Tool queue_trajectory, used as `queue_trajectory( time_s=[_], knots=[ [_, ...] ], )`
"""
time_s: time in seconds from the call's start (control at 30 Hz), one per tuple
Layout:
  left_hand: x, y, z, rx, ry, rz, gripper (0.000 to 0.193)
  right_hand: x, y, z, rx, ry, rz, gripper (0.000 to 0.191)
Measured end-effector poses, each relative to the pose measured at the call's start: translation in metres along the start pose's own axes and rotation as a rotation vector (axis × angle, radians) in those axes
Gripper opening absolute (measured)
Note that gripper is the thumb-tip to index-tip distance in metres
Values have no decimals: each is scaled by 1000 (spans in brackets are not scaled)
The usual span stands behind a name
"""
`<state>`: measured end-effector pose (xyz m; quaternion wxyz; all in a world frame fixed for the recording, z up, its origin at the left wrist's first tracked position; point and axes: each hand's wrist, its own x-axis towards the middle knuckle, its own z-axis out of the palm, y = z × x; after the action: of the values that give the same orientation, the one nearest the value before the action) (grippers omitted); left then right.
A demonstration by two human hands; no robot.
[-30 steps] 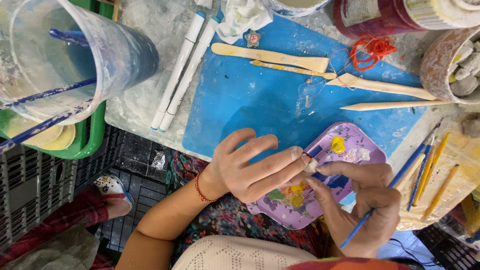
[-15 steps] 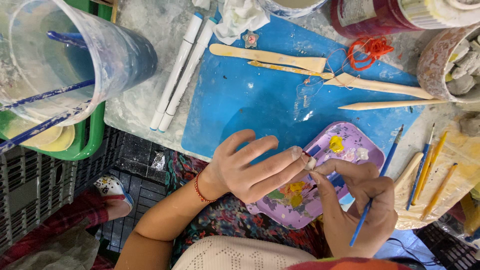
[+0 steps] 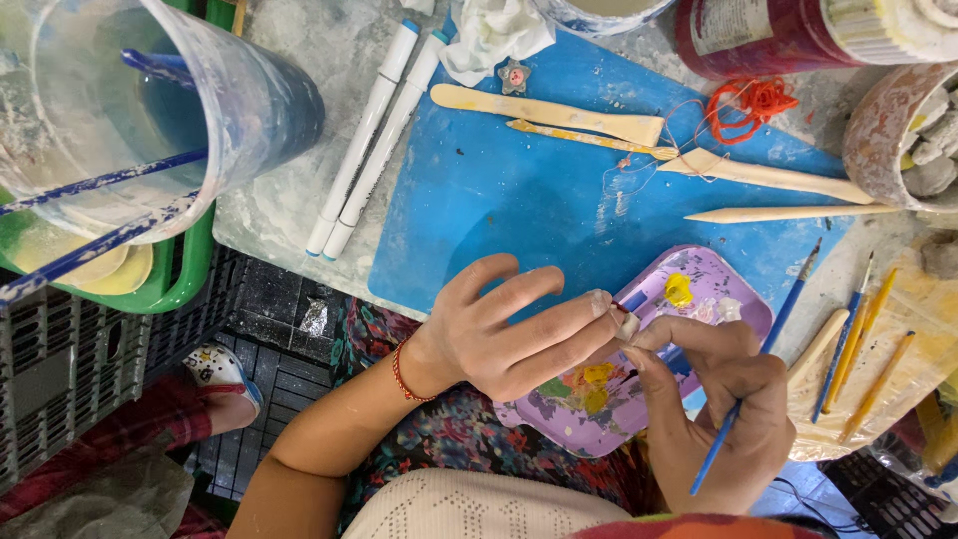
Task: The person paints a small clay heart with a brush and purple paint, then adds a red detail to the surface using a fine brush while holding the object by hand.
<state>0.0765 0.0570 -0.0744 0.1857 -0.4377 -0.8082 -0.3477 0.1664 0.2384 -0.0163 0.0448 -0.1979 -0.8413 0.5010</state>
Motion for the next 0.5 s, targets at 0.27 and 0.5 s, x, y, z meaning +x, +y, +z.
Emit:
queue_trajectory(
  time_s=[0.27, 0.5],
  knots=[
    [7, -3, 3, -125, 66, -81, 27, 12, 10, -23, -114, 52, -249, 54],
    [19, -9, -9, -449, -140, -95, 26, 33, 4, -33, -75, -209, -511, 53]
  ],
)
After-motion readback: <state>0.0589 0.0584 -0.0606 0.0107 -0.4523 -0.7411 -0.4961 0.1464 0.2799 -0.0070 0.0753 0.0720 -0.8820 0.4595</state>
